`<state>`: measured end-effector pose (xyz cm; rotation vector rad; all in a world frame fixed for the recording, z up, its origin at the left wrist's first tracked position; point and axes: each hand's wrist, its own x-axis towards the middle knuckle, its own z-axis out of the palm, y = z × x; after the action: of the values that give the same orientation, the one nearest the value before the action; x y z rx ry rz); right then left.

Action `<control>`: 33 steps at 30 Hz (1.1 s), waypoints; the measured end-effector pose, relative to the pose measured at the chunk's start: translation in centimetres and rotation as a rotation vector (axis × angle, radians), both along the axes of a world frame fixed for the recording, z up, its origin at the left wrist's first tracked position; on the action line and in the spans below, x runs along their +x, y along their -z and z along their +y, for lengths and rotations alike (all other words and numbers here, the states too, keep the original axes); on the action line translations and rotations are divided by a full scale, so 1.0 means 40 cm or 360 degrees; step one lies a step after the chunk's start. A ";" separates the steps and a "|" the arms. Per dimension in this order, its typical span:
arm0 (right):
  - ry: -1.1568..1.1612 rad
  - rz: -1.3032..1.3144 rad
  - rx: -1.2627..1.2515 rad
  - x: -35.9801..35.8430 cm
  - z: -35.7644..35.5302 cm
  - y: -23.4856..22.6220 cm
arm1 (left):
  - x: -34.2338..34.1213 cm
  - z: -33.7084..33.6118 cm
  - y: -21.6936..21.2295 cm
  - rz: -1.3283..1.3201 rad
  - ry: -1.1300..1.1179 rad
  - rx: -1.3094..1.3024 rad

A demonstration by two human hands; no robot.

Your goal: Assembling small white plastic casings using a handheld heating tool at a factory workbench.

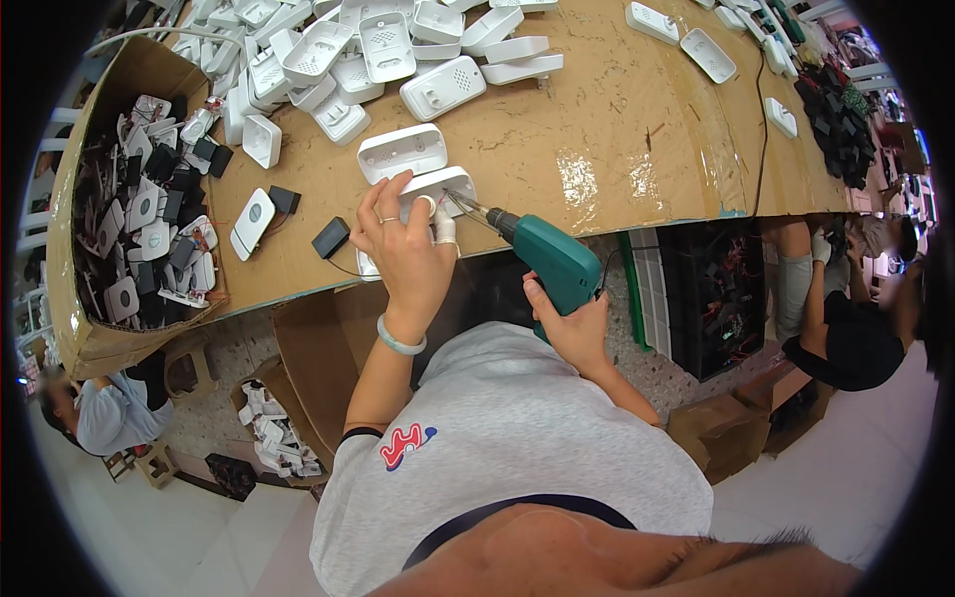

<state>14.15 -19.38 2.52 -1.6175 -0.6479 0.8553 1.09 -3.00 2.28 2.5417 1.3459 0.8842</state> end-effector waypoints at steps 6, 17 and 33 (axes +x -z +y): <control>0.0010 -0.0058 -0.0034 0.000 -0.005 0.009 | 0.003 0.001 0.001 -0.0019 0.0008 0.0002; -0.0026 -0.0052 0.0035 0.011 -0.018 0.013 | 0.011 -0.004 -0.003 0.0003 0.0004 0.0040; 0.0142 0.0137 0.0219 0.029 -0.091 -0.040 | -0.012 -0.003 0.020 -0.0106 -0.0029 0.0187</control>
<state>15.30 -23.01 4.12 -1.4668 -0.5580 0.7933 0.62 -3.12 1.49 2.5638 1.3373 1.0717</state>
